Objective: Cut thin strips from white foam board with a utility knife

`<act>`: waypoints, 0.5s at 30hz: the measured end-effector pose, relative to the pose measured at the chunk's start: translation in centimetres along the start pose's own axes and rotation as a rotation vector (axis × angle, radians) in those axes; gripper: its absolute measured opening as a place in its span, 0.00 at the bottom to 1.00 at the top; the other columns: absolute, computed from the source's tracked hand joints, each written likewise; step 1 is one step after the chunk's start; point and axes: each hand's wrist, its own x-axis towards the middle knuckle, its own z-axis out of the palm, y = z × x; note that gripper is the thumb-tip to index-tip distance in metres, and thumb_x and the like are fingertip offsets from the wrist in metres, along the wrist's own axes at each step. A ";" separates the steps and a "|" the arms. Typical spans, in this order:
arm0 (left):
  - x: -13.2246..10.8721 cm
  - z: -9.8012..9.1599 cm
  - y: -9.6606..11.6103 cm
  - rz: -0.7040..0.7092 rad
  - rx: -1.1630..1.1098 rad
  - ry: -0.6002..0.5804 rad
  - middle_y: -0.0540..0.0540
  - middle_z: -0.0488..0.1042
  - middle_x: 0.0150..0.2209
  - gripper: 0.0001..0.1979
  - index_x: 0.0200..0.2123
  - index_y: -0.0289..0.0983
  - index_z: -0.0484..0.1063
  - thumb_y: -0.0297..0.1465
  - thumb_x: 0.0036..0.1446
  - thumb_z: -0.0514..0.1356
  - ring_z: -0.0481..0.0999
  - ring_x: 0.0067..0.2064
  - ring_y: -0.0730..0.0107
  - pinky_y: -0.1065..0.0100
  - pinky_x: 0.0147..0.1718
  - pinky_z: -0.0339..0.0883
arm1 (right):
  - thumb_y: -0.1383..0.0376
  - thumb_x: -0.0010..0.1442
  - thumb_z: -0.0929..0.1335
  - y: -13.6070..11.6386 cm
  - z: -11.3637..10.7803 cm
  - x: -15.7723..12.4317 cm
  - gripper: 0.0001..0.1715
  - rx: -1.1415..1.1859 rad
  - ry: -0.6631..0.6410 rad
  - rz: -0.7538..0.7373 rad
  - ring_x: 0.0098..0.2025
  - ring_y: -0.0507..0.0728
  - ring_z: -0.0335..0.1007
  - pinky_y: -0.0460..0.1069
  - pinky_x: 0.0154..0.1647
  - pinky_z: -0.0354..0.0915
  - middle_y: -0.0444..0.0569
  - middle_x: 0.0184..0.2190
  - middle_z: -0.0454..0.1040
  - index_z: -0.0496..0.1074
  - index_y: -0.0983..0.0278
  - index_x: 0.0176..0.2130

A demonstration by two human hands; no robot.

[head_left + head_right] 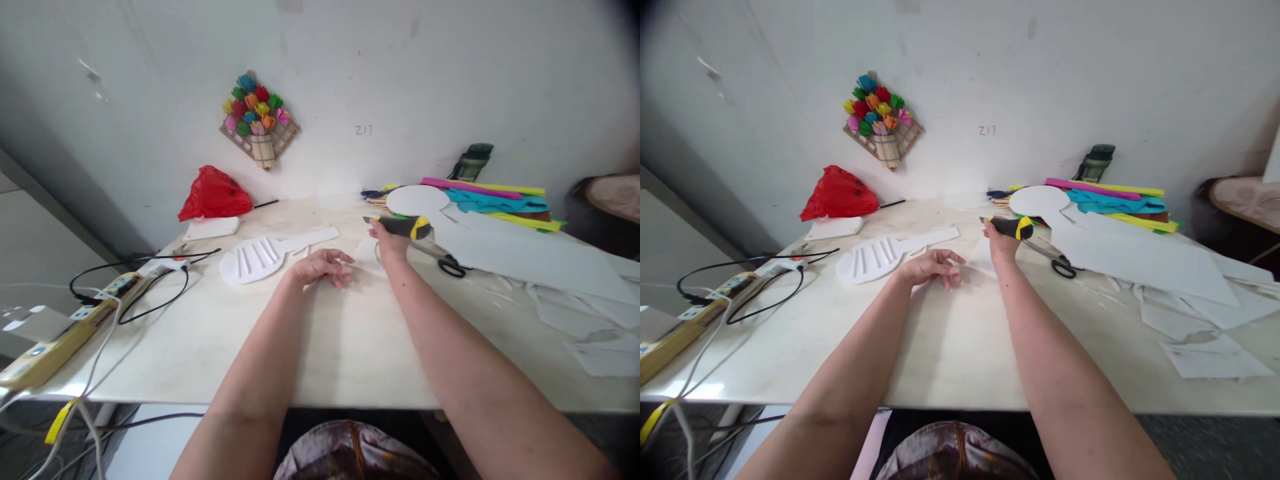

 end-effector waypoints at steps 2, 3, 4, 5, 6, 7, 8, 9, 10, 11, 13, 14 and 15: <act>-0.3 -0.2 0.2 0.001 -0.039 -0.040 0.44 0.77 0.25 0.23 0.43 0.33 0.70 0.39 0.44 0.67 0.74 0.22 0.69 0.67 0.26 0.68 | 0.57 0.41 0.74 0.1 -0.2 0.1 0.21 -0.084 0.035 0.021 0.18 0.49 0.68 0.42 0.18 0.68 0.43 0.22 0.73 0.72 0.67 0.34; -0.2 -0.2 0.2 0.045 -0.023 0.075 0.45 0.76 0.23 0.21 0.40 0.33 0.71 0.41 0.47 0.65 0.74 0.21 0.69 0.68 0.25 0.67 | 0.55 0.43 0.73 0.2 -0.3 0.3 0.22 -0.123 0.053 0.038 0.18 0.49 0.69 0.42 0.16 0.66 0.44 0.22 0.74 0.73 0.67 0.36; 0.0 -0.2 0.1 0.093 0.023 0.243 0.45 0.75 0.22 0.18 0.37 0.32 0.72 0.42 0.49 0.63 0.74 0.22 0.70 0.68 0.26 0.68 | 0.53 0.44 0.72 0.4 -0.4 0.4 0.24 -0.157 0.069 0.056 0.19 0.49 0.70 0.41 0.15 0.64 0.44 0.23 0.74 0.73 0.66 0.38; 0.2 -0.2 0.0 0.114 0.103 0.409 0.44 0.76 0.24 0.16 0.34 0.32 0.73 0.41 0.50 0.62 0.75 0.25 0.68 0.67 0.29 0.68 | 0.52 0.46 0.71 0.6 -0.5 0.5 0.26 -0.184 0.080 0.071 0.20 0.50 0.71 0.41 0.14 0.63 0.44 0.24 0.75 0.73 0.66 0.41; 0.4 -0.2 -0.1 0.123 0.203 0.545 0.41 0.77 0.27 0.15 0.32 0.32 0.74 0.40 0.50 0.62 0.77 0.31 0.64 0.66 0.33 0.69 | 0.52 0.47 0.71 0.8 -0.6 0.6 0.27 -0.208 0.085 0.081 0.20 0.50 0.71 0.41 0.14 0.63 0.44 0.24 0.75 0.73 0.65 0.43; 0.6 -0.1 -0.2 0.128 0.299 0.618 0.40 0.79 0.33 0.13 0.34 0.33 0.75 0.38 0.50 0.62 0.78 0.38 0.60 0.65 0.38 0.69 | 0.52 0.47 0.70 1.0 -0.7 0.7 0.28 -0.233 0.082 0.088 0.21 0.50 0.71 0.41 0.15 0.63 0.43 0.24 0.75 0.72 0.64 0.45; 0.7 0.0 -0.2 0.128 0.378 0.623 0.39 0.78 0.40 0.14 0.37 0.34 0.76 0.37 0.50 0.62 0.76 0.46 0.57 0.64 0.43 0.68 | 0.53 0.48 0.70 1.2 -0.7 0.7 0.28 -0.261 0.071 0.091 0.20 0.50 0.71 0.41 0.15 0.63 0.42 0.23 0.74 0.71 0.63 0.47; 0.7 0.1 0.0 0.123 0.430 0.577 0.40 0.77 0.46 0.16 0.40 0.36 0.76 0.36 0.49 0.62 0.72 0.52 0.56 0.64 0.48 0.65 | 0.53 0.49 0.69 1.3 -0.7 0.6 0.28 -0.292 0.056 0.091 0.20 0.50 0.71 0.41 0.16 0.63 0.41 0.23 0.74 0.71 0.62 0.48; 0.7 0.2 0.2 0.115 0.447 0.485 0.42 0.75 0.50 0.19 0.44 0.37 0.76 0.36 0.48 0.63 0.69 0.55 0.56 0.64 0.50 0.64 | 0.53 0.49 0.69 1.3 -0.7 0.5 0.28 -0.325 0.042 0.087 0.20 0.49 0.71 0.40 0.17 0.63 0.41 0.22 0.74 0.70 0.62 0.48; 0.6 0.3 0.4 0.086 0.434 0.383 0.43 0.74 0.50 0.21 0.47 0.38 0.75 0.37 0.47 0.64 0.70 0.55 0.56 0.65 0.50 0.64 | 0.52 0.50 0.68 1.3 -0.7 0.4 0.28 -0.355 0.030 0.081 0.20 0.49 0.71 0.41 0.18 0.63 0.40 0.22 0.74 0.70 0.62 0.48; 0.5 0.4 1.1 0.009 0.339 0.240 0.42 0.79 0.42 0.24 0.49 0.37 0.73 0.41 0.50 0.63 0.77 0.45 0.58 0.65 0.44 0.68 | 0.52 0.51 0.67 1.3 -0.6 0.2 0.27 -0.406 0.008 0.063 0.20 0.49 0.71 0.41 0.20 0.64 0.41 0.22 0.74 0.70 0.62 0.48; 0.5 0.4 1.3 -0.010 0.268 0.229 0.42 0.80 0.36 0.25 0.51 0.36 0.71 0.43 0.53 0.60 0.80 0.36 0.61 0.65 0.37 0.71 | 0.51 0.52 0.66 1.3 -0.6 0.1 0.27 -0.431 -0.002 0.053 0.20 0.49 0.71 0.41 0.21 0.64 0.41 0.22 0.74 0.69 0.62 0.49; 0.5 0.3 1.5 -0.017 0.209 0.253 0.43 0.80 0.31 0.26 0.53 0.35 0.69 0.44 0.56 0.57 0.79 0.28 0.65 0.67 0.31 0.71 | 0.51 0.53 0.66 1.3 -0.7 0.0 0.28 -0.461 -0.012 0.040 0.21 0.50 0.71 0.42 0.22 0.64 0.42 0.23 0.74 0.69 0.62 0.49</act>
